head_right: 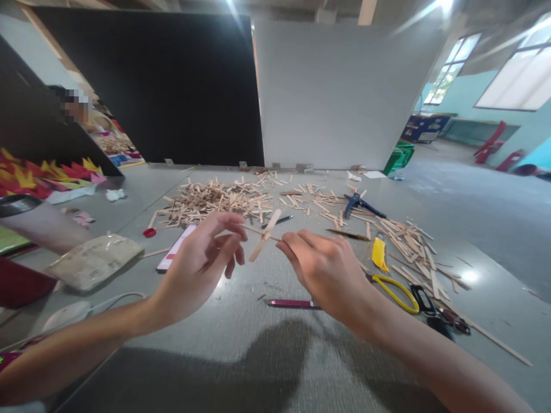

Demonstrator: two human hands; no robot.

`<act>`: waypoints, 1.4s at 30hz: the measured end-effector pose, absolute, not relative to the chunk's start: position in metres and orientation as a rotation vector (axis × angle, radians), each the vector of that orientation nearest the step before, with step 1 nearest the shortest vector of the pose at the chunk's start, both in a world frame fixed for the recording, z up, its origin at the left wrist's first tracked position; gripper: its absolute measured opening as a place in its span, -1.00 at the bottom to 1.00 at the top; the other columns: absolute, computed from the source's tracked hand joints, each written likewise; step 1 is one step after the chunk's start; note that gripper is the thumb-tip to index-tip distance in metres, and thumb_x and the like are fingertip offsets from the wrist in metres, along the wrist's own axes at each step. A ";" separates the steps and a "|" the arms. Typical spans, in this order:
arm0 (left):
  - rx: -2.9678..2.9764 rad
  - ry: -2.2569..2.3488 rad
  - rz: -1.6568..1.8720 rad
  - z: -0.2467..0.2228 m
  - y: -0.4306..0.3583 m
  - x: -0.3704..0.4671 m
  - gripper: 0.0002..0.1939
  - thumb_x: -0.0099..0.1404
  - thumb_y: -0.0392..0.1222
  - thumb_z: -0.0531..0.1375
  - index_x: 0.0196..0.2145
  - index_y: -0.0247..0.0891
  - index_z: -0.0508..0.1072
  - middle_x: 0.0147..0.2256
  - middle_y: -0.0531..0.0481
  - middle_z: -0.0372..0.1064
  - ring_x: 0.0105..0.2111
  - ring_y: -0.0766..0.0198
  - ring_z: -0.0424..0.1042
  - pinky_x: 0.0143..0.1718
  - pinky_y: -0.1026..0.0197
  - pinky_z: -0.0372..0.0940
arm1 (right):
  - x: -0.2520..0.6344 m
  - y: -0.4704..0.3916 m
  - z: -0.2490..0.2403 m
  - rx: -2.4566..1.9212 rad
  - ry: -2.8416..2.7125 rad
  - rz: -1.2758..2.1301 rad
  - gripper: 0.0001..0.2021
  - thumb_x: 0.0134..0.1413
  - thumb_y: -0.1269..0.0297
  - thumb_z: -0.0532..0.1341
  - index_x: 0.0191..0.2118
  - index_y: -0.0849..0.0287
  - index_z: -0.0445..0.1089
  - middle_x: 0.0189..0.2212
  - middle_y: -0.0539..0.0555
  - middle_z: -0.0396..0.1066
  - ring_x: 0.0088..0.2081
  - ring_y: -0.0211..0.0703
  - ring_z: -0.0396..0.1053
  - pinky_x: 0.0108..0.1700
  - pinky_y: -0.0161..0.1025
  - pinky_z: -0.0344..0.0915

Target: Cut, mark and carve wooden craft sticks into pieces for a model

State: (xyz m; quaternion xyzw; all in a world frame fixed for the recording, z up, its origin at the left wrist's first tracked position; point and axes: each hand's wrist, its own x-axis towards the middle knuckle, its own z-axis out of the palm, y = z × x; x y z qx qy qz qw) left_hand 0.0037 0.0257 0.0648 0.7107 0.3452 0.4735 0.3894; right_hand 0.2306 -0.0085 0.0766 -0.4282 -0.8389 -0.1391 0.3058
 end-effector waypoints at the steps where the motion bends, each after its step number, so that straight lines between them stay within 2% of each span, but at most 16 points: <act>1: 1.803 0.860 1.180 0.064 0.026 0.004 -0.83 0.51 -0.18 0.16 0.03 -0.18 0.34 -0.16 -0.02 0.47 -0.49 0.39 0.49 -0.62 0.36 0.33 | 0.231 -0.009 0.077 -1.141 -2.227 -0.342 -0.65 0.60 0.25 0.07 -0.18 0.18 0.58 -0.30 0.14 0.65 -0.42 -0.17 0.54 -0.39 -0.27 0.30; 3: 1.781 0.824 1.081 0.062 0.027 0.005 -0.68 0.46 -0.21 0.22 0.12 -0.16 0.32 -0.08 -0.04 0.50 -0.51 0.40 0.49 -0.60 0.34 0.36 | 0.231 -0.009 0.077 -1.136 -2.246 -0.291 -0.64 0.60 0.26 0.07 -0.18 0.17 0.58 -0.29 0.14 0.66 -0.41 -0.17 0.54 -0.37 -0.28 0.32; 6: 1.773 0.831 0.995 0.056 0.030 0.005 -0.56 0.37 -0.23 0.28 0.17 -0.15 0.32 -0.13 0.00 0.54 -0.53 0.39 0.47 -0.54 0.29 0.44 | 0.230 -0.008 0.077 -1.105 -2.264 -0.206 -0.66 0.58 0.29 0.09 -0.20 0.19 0.59 -0.29 0.14 0.65 -0.40 -0.17 0.54 -0.35 -0.28 0.33; 10: 1.791 0.863 1.000 0.054 0.035 0.006 -0.61 0.30 -0.22 0.31 0.07 -0.17 0.39 -0.14 -0.01 0.55 -0.54 0.39 0.45 -0.51 0.27 0.43 | 0.227 -0.006 0.079 -1.111 -2.236 -0.005 -0.65 0.55 0.27 0.15 -0.31 0.18 0.57 -0.43 0.03 0.58 -0.49 -0.25 0.41 -0.38 -0.30 0.27; 14: 1.753 0.870 0.868 0.060 0.036 0.007 -0.68 0.38 -0.15 0.30 0.04 -0.20 0.37 -0.28 0.03 0.54 -0.58 0.38 0.42 -0.56 0.31 0.36 | 0.229 -0.003 0.084 -1.229 -2.218 0.147 -0.63 0.52 0.22 0.19 -0.38 0.15 0.54 -0.60 -0.07 0.38 -0.57 -0.27 0.22 -0.48 -0.30 0.14; 21: 1.971 0.946 0.935 0.065 0.034 0.007 -0.75 0.44 -0.13 0.22 0.03 -0.22 0.44 -0.34 0.02 0.49 -0.52 0.33 0.36 -0.51 0.28 0.32 | 0.235 0.005 0.084 -1.310 -2.193 0.340 -0.66 0.49 0.18 0.21 -0.36 0.13 0.56 -0.69 -0.13 0.35 -0.66 -0.29 0.27 -0.53 -0.33 0.16; 23: 2.014 0.951 0.923 0.065 0.036 0.008 -0.79 0.44 -0.15 0.19 -0.01 -0.22 0.46 -0.38 0.03 0.48 -0.50 0.30 0.40 -0.48 0.28 0.32 | 0.238 0.007 0.083 -1.345 -2.175 0.286 -0.74 0.47 0.20 0.22 -0.23 0.12 0.62 -0.65 -0.10 0.43 -0.65 -0.26 0.33 -0.52 -0.30 0.20; 26: 2.054 0.960 0.906 0.063 0.041 0.008 -0.82 0.43 -0.18 0.18 -0.05 -0.22 0.46 -0.40 0.04 0.48 -0.47 0.28 0.44 -0.47 0.27 0.31 | 0.245 0.012 0.085 -1.415 -2.097 0.012 -0.76 0.43 0.23 0.23 0.02 0.13 0.62 -0.46 0.02 0.62 -0.54 -0.15 0.47 -0.43 -0.23 0.31; 28: 2.096 0.972 0.888 0.059 0.048 0.006 -0.84 0.42 -0.21 0.17 -0.07 -0.22 0.46 -0.38 0.03 0.50 -0.46 0.27 0.46 -0.44 0.26 0.32 | 0.254 0.016 0.087 -1.472 -2.002 -0.196 -0.75 0.41 0.24 0.24 0.03 0.16 0.62 -0.42 0.07 0.63 -0.53 -0.11 0.48 -0.40 -0.19 0.33; 32: 2.210 1.034 0.747 0.047 0.072 -0.002 -0.80 0.42 -0.20 0.16 -0.02 -0.22 0.45 -0.29 -0.04 0.54 -0.38 0.18 0.52 -0.29 0.15 0.42 | 0.276 0.032 0.087 -1.560 -1.918 -0.305 -0.76 0.43 0.31 0.19 -0.06 0.17 0.64 -0.61 0.01 0.50 -0.62 -0.13 0.40 -0.41 -0.18 0.36; 33: 2.243 1.065 0.713 0.043 0.079 -0.004 -0.74 0.42 -0.21 0.15 0.03 -0.23 0.44 -0.26 -0.09 0.55 -0.33 0.12 0.54 -0.22 0.08 0.45 | 0.280 0.036 0.086 -1.558 -1.940 -0.282 -0.75 0.40 0.36 0.19 0.00 0.17 0.63 -0.56 0.02 0.54 -0.58 -0.11 0.45 -0.36 -0.17 0.42; 35: 2.257 1.117 0.739 0.035 0.092 -0.007 -0.49 0.36 -0.26 0.18 0.25 -0.24 0.33 -0.06 -0.22 0.56 -0.10 -0.04 0.57 -0.02 -0.12 0.46 | 0.283 0.042 0.081 -1.517 -2.024 -0.234 -0.60 0.32 0.48 0.18 0.20 0.17 0.53 -0.25 0.13 0.69 -0.35 -0.02 0.62 -0.17 -0.08 0.55; 37: 2.188 1.105 0.825 0.030 0.101 -0.004 -0.33 0.30 -0.23 0.26 0.34 -0.17 0.26 0.19 -0.31 0.45 0.20 -0.18 0.44 0.21 -0.27 0.34 | 0.275 0.042 0.072 -1.421 -2.134 -0.233 -0.44 0.30 0.53 0.15 0.38 0.16 0.36 0.18 0.27 0.57 0.04 0.10 0.63 0.09 0.09 0.54; 38: 2.096 1.067 0.850 0.028 0.103 0.000 -0.35 0.32 -0.15 0.27 0.33 -0.18 0.27 0.21 -0.32 0.44 0.22 -0.18 0.44 0.22 -0.27 0.34 | 0.266 0.040 0.066 -1.348 -2.196 -0.261 -0.41 0.33 0.53 0.14 0.43 0.16 0.29 0.32 0.30 0.44 0.21 0.13 0.53 0.21 0.16 0.49; 40: 1.834 0.928 0.864 0.025 0.101 0.013 -0.49 0.49 0.06 0.12 0.29 -0.17 0.33 0.15 -0.31 0.50 0.17 -0.12 0.51 0.14 -0.20 0.44 | 0.242 0.033 0.052 -1.152 -2.317 -0.373 -0.47 0.43 0.44 0.14 0.44 0.16 0.28 0.41 0.32 0.31 0.39 0.15 0.34 0.35 0.23 0.36; 42: 1.695 0.794 0.763 0.024 0.092 0.029 -0.42 0.58 0.26 -0.08 0.25 -0.11 0.41 0.19 -0.29 0.50 0.18 -0.10 0.53 0.07 -0.16 0.49 | 0.216 0.028 0.035 -0.913 -2.518 -0.524 -0.56 0.47 0.30 0.19 0.38 0.08 0.38 0.36 0.26 0.40 0.42 0.13 0.28 0.40 0.27 0.27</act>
